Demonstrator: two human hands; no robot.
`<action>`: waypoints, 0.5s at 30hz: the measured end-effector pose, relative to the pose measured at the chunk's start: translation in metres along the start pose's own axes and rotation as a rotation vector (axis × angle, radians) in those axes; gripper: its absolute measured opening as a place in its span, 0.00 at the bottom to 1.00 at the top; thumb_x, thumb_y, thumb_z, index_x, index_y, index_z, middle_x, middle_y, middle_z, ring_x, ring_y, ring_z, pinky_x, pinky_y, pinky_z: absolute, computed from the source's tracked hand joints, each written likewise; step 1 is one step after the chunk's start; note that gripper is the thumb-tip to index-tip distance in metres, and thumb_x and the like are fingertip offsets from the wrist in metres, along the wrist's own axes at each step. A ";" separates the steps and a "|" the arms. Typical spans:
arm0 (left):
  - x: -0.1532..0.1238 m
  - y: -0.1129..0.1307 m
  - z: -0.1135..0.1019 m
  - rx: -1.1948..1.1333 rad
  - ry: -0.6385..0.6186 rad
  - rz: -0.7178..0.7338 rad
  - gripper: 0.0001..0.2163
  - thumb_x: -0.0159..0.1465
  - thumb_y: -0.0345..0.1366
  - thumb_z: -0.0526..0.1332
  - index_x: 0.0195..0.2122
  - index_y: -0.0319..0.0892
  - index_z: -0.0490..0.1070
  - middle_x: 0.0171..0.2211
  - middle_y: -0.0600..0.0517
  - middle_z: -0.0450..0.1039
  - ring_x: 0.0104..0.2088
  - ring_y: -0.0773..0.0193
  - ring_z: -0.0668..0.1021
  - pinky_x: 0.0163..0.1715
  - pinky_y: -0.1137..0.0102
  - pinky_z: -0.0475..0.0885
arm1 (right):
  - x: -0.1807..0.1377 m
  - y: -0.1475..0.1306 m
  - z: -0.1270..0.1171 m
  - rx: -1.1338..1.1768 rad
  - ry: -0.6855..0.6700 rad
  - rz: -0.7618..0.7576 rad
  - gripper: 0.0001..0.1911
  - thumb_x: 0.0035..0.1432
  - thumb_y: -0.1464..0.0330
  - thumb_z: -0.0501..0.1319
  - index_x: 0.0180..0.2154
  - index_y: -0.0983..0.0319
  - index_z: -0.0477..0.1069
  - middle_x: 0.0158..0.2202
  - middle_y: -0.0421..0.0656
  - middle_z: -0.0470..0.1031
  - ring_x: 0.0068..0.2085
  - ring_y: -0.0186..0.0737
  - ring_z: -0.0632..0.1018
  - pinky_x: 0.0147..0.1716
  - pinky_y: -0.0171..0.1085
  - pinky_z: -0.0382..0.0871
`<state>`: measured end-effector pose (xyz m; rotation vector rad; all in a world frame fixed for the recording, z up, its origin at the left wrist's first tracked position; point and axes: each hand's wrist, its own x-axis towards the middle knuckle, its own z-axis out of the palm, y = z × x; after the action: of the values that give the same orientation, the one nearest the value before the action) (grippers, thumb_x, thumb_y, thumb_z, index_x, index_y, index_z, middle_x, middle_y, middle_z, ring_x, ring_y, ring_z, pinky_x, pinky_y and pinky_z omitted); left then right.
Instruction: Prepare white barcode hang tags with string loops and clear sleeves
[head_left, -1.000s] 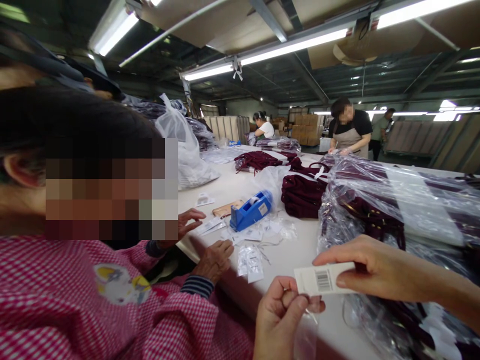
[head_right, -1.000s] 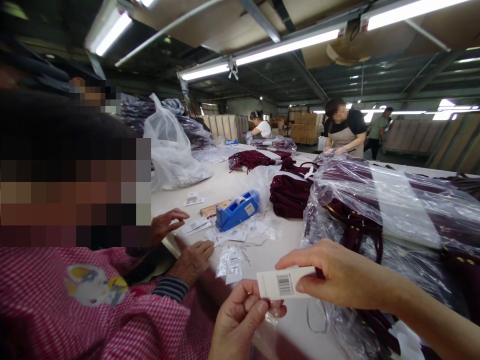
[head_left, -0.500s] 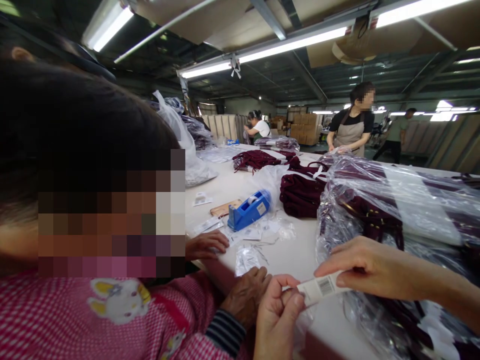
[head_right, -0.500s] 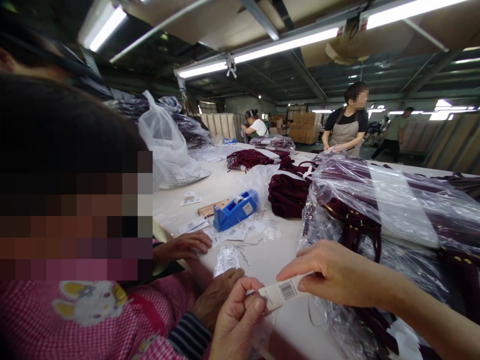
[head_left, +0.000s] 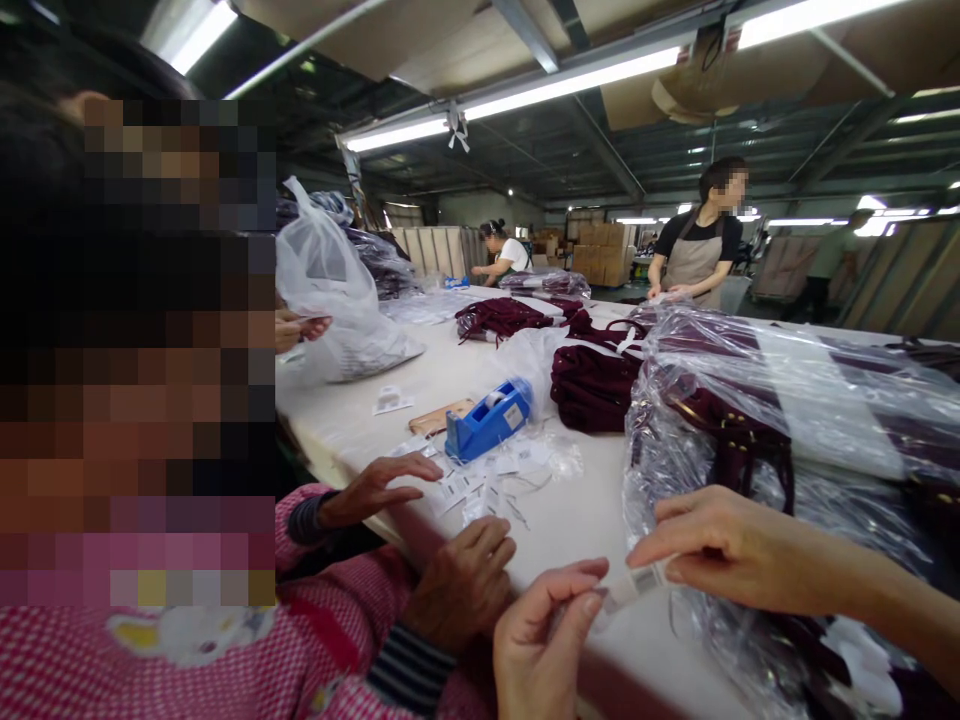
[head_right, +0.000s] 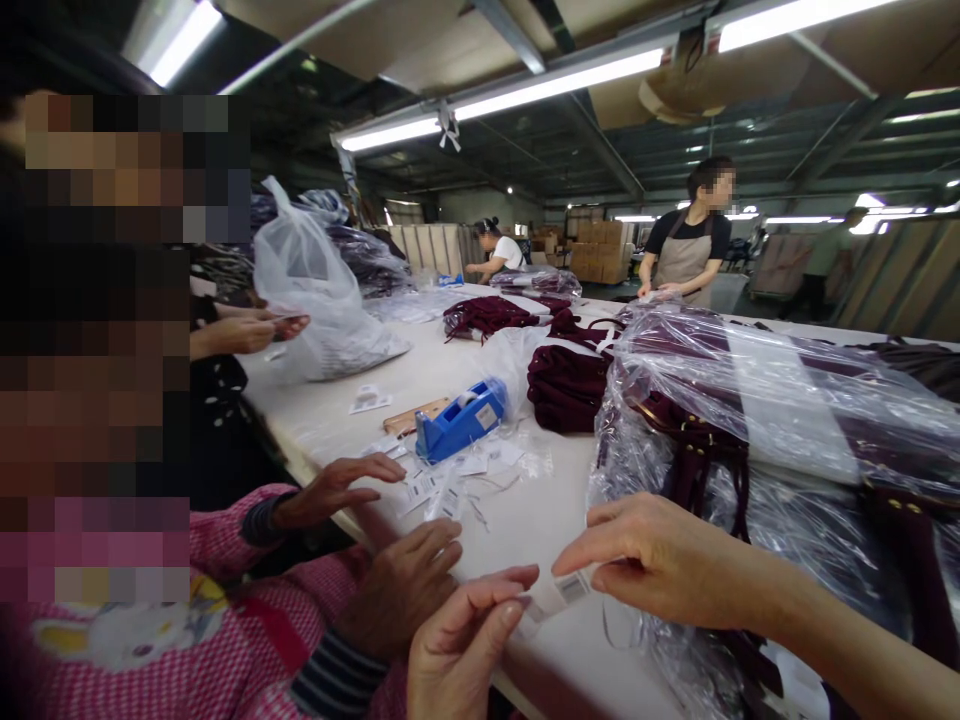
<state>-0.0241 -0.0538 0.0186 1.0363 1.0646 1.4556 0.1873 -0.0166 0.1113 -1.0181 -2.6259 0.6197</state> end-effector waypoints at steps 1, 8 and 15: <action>0.000 0.000 0.001 0.006 0.006 -0.011 0.02 0.52 0.35 0.67 0.26 0.44 0.80 0.35 0.49 0.82 0.38 0.58 0.78 0.41 0.71 0.69 | 0.000 0.001 0.001 -0.004 0.006 0.010 0.22 0.58 0.78 0.56 0.49 0.51 0.74 0.33 0.37 0.72 0.34 0.32 0.73 0.34 0.30 0.61; 0.001 -0.004 0.011 0.023 -0.054 -0.150 0.04 0.51 0.36 0.68 0.26 0.42 0.81 0.25 0.51 0.79 0.23 0.68 0.72 0.24 0.76 0.65 | 0.007 -0.005 -0.003 0.047 -0.062 0.023 0.23 0.53 0.80 0.54 0.45 0.53 0.76 0.34 0.37 0.77 0.36 0.33 0.74 0.37 0.31 0.62; 0.007 -0.025 0.005 -0.073 -0.057 -0.237 0.07 0.49 0.37 0.69 0.24 0.39 0.78 0.20 0.56 0.72 0.23 0.73 0.68 0.25 0.79 0.62 | 0.026 -0.003 0.019 0.126 0.066 0.203 0.05 0.51 0.72 0.62 0.33 0.61 0.71 0.22 0.33 0.69 0.25 0.31 0.69 0.25 0.30 0.57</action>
<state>-0.0149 -0.0438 -0.0037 0.8634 1.0476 1.2572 0.1601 -0.0061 0.0984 -1.2522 -2.4118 0.7711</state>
